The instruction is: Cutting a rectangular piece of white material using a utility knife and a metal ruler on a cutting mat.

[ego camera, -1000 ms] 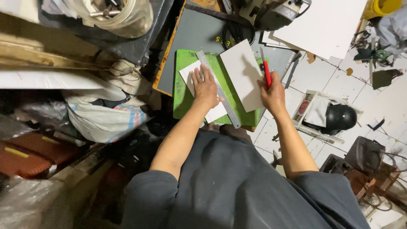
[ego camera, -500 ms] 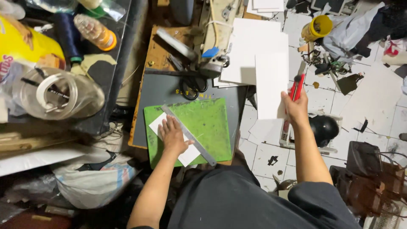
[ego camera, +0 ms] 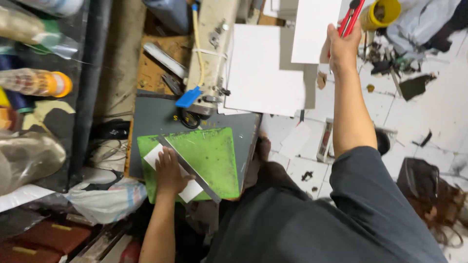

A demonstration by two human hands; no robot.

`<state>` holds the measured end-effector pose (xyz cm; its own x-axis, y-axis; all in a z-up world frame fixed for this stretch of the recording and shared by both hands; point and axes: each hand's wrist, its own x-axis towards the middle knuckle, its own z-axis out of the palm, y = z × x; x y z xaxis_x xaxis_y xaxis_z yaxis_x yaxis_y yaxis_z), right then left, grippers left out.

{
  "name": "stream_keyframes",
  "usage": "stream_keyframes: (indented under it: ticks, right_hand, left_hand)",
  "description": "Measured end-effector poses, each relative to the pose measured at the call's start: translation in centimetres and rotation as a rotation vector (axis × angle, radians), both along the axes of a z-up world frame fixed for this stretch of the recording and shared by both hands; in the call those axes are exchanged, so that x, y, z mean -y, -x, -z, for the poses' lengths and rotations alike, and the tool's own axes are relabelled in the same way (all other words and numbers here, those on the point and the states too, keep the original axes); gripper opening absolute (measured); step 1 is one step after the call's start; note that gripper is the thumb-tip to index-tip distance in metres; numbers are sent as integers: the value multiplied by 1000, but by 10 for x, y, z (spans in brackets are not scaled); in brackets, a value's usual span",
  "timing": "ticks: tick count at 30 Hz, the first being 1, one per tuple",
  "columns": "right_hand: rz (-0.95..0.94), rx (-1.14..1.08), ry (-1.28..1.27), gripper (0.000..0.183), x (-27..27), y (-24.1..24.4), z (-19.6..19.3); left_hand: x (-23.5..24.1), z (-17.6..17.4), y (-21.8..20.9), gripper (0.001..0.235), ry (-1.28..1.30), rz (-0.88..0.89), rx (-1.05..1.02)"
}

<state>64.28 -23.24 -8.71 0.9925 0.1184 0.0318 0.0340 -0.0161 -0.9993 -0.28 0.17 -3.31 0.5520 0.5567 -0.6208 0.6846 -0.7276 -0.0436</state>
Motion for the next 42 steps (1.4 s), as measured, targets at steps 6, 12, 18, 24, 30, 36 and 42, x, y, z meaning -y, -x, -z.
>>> stream_keyframes:
  ticks: [6,12,18,24,30,36,42]
  right_hand:
    - [4,-9,-63,31,155,72,11]
    - [315,-260,131,28,283,175,65]
    - [412,-456,271,24,352,239,144]
    - [249,-734,744,12,438,291,242]
    - [-131,-317,965,21,336,322,110]
    - [-669,-33,688,36,164,438,-14]
    - [-1034,301,410,49,10,546,-50]
  left_hand:
    - [6,-20,-13,136,28,9,44]
    - [23,-77,-67,126,96,-149,-13]
    - [27,-73,-63,129,69,-96,15]
    - [31,-75,-63,129,75,-82,24]
    - [30,-82,-50,128,85,-77,126]
    - [29,-105,-31,119,136,-213,318]
    - [0,51,84,93,-237,-906,521]
